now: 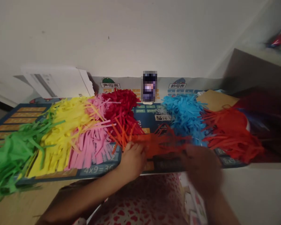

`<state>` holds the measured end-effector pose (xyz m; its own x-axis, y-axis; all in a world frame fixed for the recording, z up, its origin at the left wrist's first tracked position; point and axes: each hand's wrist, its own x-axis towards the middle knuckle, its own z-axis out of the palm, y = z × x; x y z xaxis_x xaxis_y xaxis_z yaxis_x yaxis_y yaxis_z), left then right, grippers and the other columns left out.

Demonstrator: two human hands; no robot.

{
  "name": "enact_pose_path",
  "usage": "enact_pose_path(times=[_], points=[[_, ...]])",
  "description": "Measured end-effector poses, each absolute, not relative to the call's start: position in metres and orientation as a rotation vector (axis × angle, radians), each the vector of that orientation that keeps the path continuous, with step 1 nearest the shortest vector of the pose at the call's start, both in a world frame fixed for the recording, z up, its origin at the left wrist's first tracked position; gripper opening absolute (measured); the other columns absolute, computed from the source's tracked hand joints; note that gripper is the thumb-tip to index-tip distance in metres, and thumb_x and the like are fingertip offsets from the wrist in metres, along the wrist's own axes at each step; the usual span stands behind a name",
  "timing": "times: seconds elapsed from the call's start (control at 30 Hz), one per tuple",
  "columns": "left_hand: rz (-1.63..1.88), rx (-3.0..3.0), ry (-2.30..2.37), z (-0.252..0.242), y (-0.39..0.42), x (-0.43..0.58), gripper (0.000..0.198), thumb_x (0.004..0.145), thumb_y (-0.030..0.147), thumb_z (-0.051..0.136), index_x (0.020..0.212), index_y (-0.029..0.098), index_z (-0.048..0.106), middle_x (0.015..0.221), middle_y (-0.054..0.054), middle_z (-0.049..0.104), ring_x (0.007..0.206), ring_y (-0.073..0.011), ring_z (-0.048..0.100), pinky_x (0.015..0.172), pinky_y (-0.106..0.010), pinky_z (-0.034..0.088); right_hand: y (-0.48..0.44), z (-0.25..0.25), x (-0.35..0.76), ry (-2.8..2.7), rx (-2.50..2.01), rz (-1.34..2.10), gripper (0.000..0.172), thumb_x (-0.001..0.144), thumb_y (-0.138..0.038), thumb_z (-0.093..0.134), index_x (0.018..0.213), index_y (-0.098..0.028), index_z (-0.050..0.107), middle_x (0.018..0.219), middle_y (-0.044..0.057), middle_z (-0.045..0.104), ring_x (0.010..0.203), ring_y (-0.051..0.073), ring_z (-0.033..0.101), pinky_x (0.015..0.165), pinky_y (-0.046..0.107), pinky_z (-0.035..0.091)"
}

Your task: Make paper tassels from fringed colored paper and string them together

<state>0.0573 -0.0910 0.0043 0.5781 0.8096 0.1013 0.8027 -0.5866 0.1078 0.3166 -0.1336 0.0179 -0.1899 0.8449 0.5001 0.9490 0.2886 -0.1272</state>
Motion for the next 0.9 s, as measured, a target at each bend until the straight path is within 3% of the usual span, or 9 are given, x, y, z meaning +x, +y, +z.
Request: enact_pose_path(times=[0.03, 0.1, 0.2, 0.33, 0.43, 0.53, 0.7, 0.8, 0.9], points=[[0.201, 2.747, 1.405, 0.005, -0.092, 0.058, 0.029, 0.089, 0.023, 0.055, 0.117, 0.018, 0.063, 0.105, -0.008, 0.067, 0.092, -0.0247, 0.059, 0.090, -0.046, 0.034, -0.130, 0.008, 0.292, -2.224, -1.460, -0.222, 0.035, 0.095, -0.037, 0.049, 0.127, -0.025, 0.056, 0.124, 0.008, 0.063, 0.117, 0.024, 0.056, 0.102, 0.041, 0.041], [0.160, 2.769, 1.397, 0.007, -0.093, 0.054, 0.027, 0.090, 0.025, 0.054, 0.114, 0.019, 0.065, 0.101, -0.009, 0.067, 0.090, -0.0244, 0.060, 0.089, -0.046, 0.035, -0.115, -0.012, 0.255, -2.452, -1.208, -0.084, 0.035, 0.093, -0.022, 0.049, 0.127, -0.018, 0.057, 0.130, 0.010, 0.060, 0.120, 0.023, 0.054, 0.106, 0.042, 0.037], [0.137, 2.789, 1.497, 0.011, -0.096, 0.029, 0.032, 0.092, 0.028, 0.052, 0.120, 0.019, 0.062, 0.102, -0.010, 0.067, 0.088, -0.0250, 0.061, 0.085, -0.046, 0.037, -0.091, -0.032, 0.244, -2.429, -1.102, -0.081, 0.030, 0.090, -0.007, 0.044, 0.111, -0.016, 0.064, 0.115, 0.008, 0.069, 0.108, 0.019, 0.062, 0.098, 0.039, 0.042], [0.068, 2.693, 1.781, 0.027, -0.101, -0.020, 0.034, 0.091, 0.035, 0.054, 0.120, 0.019, 0.064, 0.107, -0.013, 0.068, 0.096, -0.0309, 0.061, 0.084, -0.049, 0.040, -0.084, -0.034, 0.263, -2.425, -1.053, -0.056, 0.021, 0.091, -0.010, 0.049, 0.099, -0.019, 0.066, 0.118, 0.006, 0.068, 0.114, 0.020, 0.058, 0.101, 0.041, 0.038], [0.123, 2.678, 1.893, 0.045, -0.108, -0.030, 0.043, 0.085, 0.033, 0.062, 0.125, 0.018, 0.061, 0.128, -0.018, 0.060, 0.115, -0.0384, 0.052, 0.094, -0.058, 0.036, -0.090, -0.027, 0.264, -2.465, -1.030, -0.015, 0.017, 0.090, -0.012, 0.052, 0.095, -0.020, 0.066, 0.122, 0.005, 0.066, 0.120, 0.021, 0.054, 0.105, 0.042, 0.034], [0.295, 2.764, 1.525, 0.051, -0.113, -0.009, 0.050, 0.086, 0.030, 0.060, 0.134, 0.019, 0.051, 0.141, -0.016, 0.051, 0.127, -0.0336, 0.046, 0.107, -0.056, 0.031, -0.092, -0.023, 0.261, -2.484, -1.029, 0.009, 0.018, 0.090, -0.012, 0.050, 0.096, -0.020, 0.066, 0.119, 0.005, 0.067, 0.117, 0.020, 0.056, 0.106, 0.042, 0.032], [0.315, 2.669, 1.117, 0.022, -0.100, 0.027, 0.038, 0.090, 0.018, 0.050, 0.128, 0.014, 0.053, 0.125, -0.012, 0.064, 0.113, -0.0225, 0.059, 0.100, -0.038, 0.046, -0.096, -0.016, 0.281, -2.493, -1.112, 0.027, 0.019, 0.091, -0.013, 0.049, 0.097, -0.022, 0.065, 0.117, 0.000, 0.068, 0.116, 0.020, 0.056, 0.109, 0.044, 0.026], [0.267, 2.630, 1.165, 0.008, -0.089, 0.030, 0.024, 0.090, 0.012, 0.048, 0.108, 0.015, 0.063, 0.110, -0.010, 0.069, 0.104, -0.0219, 0.062, 0.092, -0.036, 0.049, -0.103, 0.000, 0.290, -2.458, -1.244, 0.028, 0.020, 0.091, -0.020, 0.052, 0.107, -0.023, 0.064, 0.119, 0.002, 0.067, 0.116, 0.022, 0.055, 0.108, 0.044, 0.027], [0.197, 2.647, 1.184, 0.010, -0.084, 0.029, 0.017, 0.092, 0.016, 0.049, 0.095, 0.016, 0.065, 0.099, -0.008, 0.070, 0.097, -0.0229, 0.062, 0.088, -0.037, 0.049, -0.106, 0.012, 0.281, -2.487, -1.230, 0.098, 0.037, 0.091, -0.027, 0.055, 0.127, -0.020, 0.055, 0.128, 0.006, 0.062, 0.123, 0.023, 0.051, 0.109, 0.045, 0.025]])
